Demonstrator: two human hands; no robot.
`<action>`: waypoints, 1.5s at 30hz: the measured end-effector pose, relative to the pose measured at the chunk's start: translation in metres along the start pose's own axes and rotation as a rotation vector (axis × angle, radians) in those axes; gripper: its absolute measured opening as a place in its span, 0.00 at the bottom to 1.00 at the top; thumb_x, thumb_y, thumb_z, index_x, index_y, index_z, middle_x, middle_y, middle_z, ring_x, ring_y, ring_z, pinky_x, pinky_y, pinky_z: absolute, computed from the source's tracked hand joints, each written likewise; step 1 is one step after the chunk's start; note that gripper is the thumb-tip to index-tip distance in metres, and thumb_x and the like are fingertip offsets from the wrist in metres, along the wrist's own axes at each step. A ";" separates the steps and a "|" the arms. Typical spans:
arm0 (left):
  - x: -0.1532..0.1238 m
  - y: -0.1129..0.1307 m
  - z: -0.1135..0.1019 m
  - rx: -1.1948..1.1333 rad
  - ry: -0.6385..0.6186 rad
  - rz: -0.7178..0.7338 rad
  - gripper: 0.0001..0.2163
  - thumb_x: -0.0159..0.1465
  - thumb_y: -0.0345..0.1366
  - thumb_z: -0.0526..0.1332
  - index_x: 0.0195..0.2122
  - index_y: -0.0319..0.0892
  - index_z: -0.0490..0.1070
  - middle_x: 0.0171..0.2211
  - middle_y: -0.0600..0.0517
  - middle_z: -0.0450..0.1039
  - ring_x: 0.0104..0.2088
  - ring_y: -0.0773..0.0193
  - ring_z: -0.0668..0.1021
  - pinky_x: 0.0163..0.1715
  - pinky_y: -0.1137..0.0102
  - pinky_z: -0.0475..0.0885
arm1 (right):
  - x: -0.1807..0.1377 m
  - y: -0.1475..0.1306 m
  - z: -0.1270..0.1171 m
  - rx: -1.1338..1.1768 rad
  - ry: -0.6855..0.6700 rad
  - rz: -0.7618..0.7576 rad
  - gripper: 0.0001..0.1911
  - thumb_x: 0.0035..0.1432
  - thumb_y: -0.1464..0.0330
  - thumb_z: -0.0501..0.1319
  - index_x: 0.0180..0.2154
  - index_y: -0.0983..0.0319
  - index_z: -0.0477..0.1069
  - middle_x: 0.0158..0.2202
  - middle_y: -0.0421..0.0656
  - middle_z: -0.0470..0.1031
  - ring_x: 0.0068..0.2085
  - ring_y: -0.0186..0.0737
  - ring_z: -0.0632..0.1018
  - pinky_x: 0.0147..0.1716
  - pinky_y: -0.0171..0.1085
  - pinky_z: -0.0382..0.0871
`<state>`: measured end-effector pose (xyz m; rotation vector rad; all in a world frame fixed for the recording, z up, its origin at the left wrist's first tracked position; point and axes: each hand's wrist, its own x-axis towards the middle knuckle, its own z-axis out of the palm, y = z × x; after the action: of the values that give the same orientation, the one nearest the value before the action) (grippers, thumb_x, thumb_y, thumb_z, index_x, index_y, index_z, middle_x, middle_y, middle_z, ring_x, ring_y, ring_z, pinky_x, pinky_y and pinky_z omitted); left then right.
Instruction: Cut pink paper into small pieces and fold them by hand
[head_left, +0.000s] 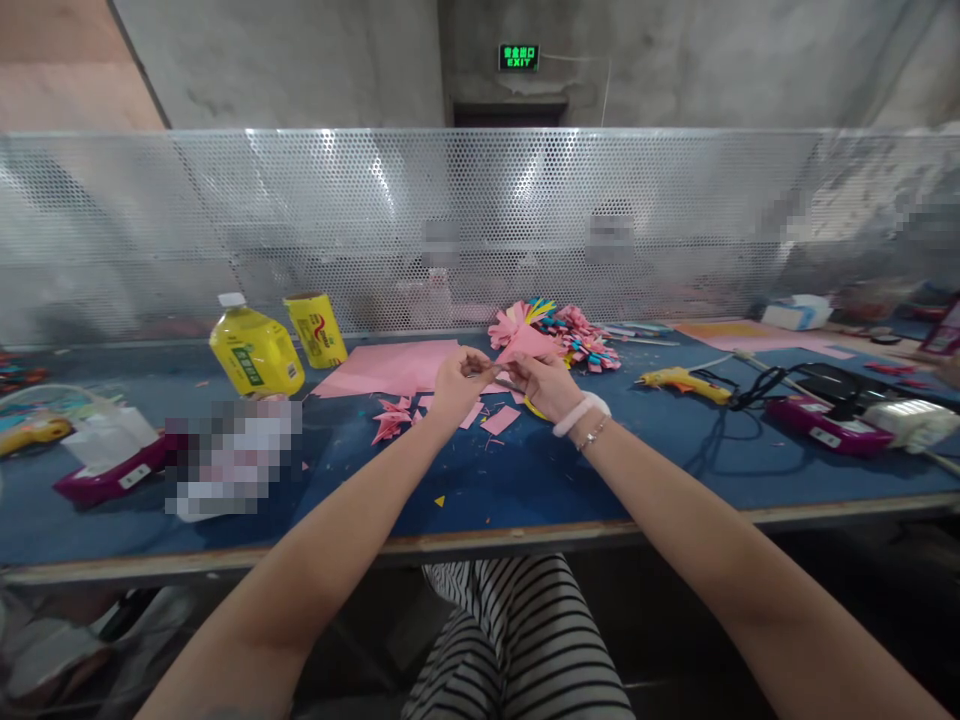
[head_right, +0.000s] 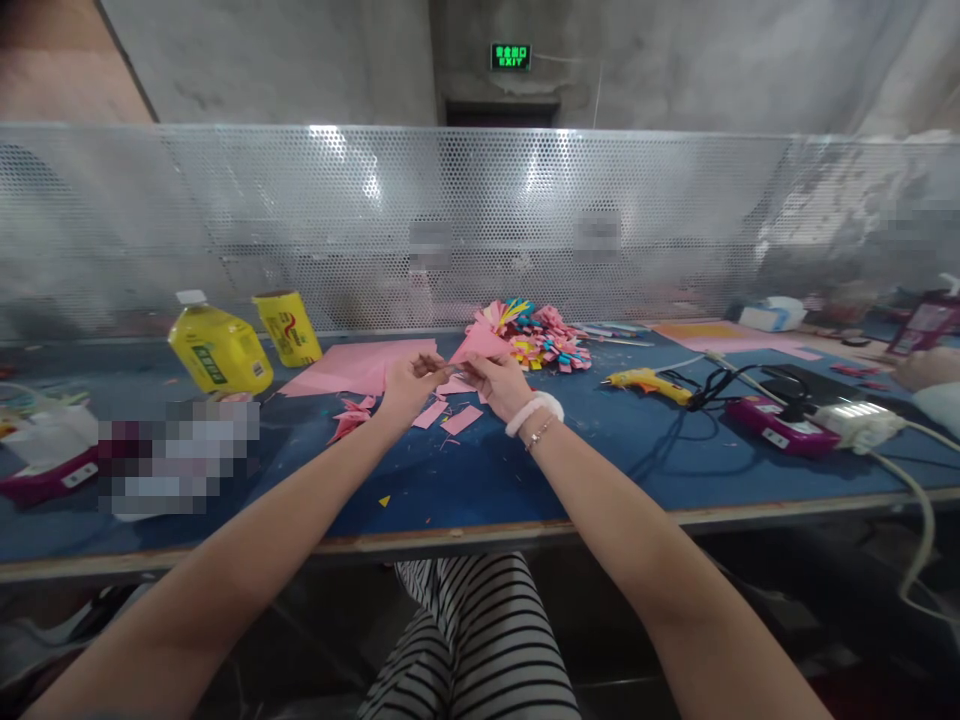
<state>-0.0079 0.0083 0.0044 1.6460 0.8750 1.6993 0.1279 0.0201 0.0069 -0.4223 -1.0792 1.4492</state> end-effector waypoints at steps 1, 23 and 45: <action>0.000 0.000 0.000 0.011 -0.001 0.010 0.10 0.44 0.34 0.65 0.26 0.39 0.65 0.22 0.55 0.67 0.24 0.72 0.71 0.27 0.73 0.66 | 0.000 0.000 0.000 -0.007 0.000 -0.002 0.09 0.36 0.68 0.67 0.23 0.62 0.70 0.23 0.38 0.74 0.28 0.30 0.74 0.34 0.32 0.68; -0.004 0.005 0.005 -0.179 -0.003 -0.081 0.06 0.47 0.35 0.63 0.23 0.37 0.69 0.19 0.55 0.69 0.22 0.73 0.71 0.28 0.74 0.69 | 0.001 0.003 0.000 0.006 -0.031 -0.001 0.08 0.35 0.68 0.68 0.22 0.62 0.71 0.23 0.37 0.73 0.28 0.29 0.73 0.31 0.32 0.67; -0.001 0.002 0.000 -0.177 0.047 -0.062 0.06 0.49 0.34 0.60 0.27 0.39 0.66 0.21 0.53 0.71 0.24 0.68 0.75 0.31 0.69 0.71 | 0.003 0.002 0.000 0.010 0.058 -0.018 0.09 0.35 0.69 0.67 0.20 0.63 0.69 0.20 0.36 0.70 0.24 0.27 0.71 0.28 0.30 0.66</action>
<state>-0.0081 0.0063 0.0058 1.4528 0.7655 1.7267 0.1257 0.0225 0.0061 -0.4441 -1.0264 1.4180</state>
